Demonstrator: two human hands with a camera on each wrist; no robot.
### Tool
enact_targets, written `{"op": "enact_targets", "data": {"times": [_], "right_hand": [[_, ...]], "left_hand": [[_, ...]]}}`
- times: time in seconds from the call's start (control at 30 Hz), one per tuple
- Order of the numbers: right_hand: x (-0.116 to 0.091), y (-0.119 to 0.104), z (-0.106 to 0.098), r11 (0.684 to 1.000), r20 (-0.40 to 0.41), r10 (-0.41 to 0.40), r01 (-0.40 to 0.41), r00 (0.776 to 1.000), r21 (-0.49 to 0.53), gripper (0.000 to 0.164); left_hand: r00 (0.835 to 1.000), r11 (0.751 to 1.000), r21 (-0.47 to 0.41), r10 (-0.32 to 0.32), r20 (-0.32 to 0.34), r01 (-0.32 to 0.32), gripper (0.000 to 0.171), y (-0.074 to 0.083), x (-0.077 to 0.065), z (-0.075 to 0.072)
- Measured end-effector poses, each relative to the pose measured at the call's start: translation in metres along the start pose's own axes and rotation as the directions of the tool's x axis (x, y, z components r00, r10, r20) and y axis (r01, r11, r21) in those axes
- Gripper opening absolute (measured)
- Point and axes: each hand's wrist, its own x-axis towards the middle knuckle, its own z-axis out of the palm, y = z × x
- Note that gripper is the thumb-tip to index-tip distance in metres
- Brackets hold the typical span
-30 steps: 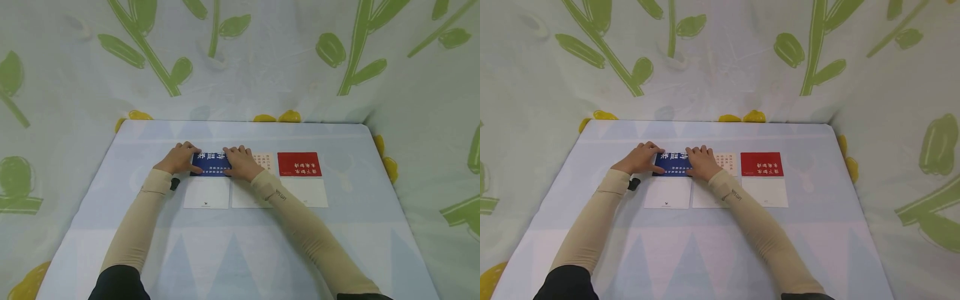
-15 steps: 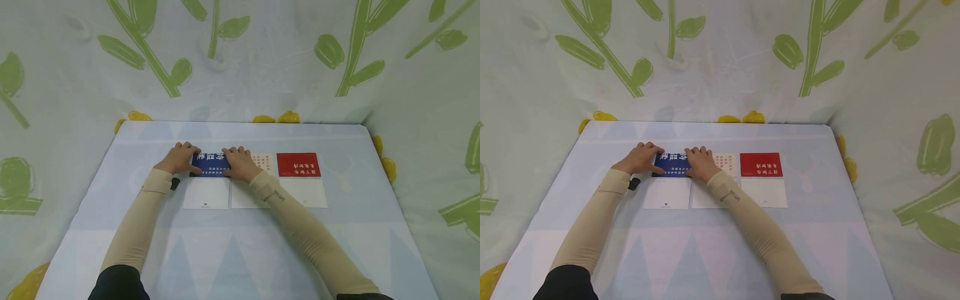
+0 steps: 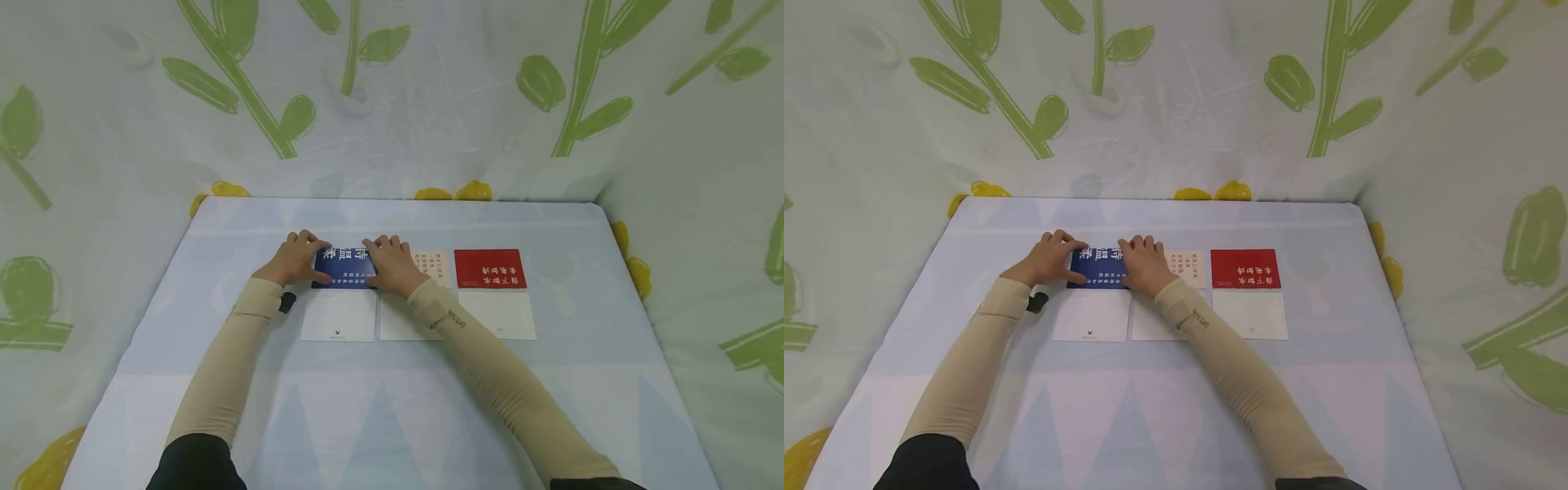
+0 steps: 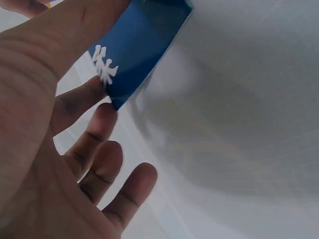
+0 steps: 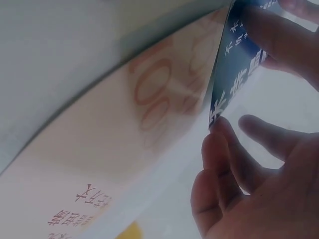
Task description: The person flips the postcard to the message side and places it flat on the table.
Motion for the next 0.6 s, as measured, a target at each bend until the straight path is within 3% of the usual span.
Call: {"op": "enact_targets", "data": {"times": [0.37,0.5,0.6], "right_hand": [[-0.005,0.007,-0.007,0.996,-0.028,0.044,-0.042,0.999,0.073,0.089],[-0.006,0.013,-0.009,0.977,-0.054,0.083,-0.070,0.995,0.203,0.085],[-0.008,0.016,-0.010,0.935,-0.047,0.115,-0.092,0.992,0.343,0.082]], "left_hand": [[0.997,0.999,-0.048,-0.005,-0.077,0.001,0.084,-0.004,-0.007,0.008],[0.994,0.999,-0.047,-0.001,-0.110,-0.004,0.084,-0.002,-0.012,0.009],[0.991,0.999,-0.036,-0.008,-0.134,0.003,0.084,-0.001,-0.017,0.010]]}}
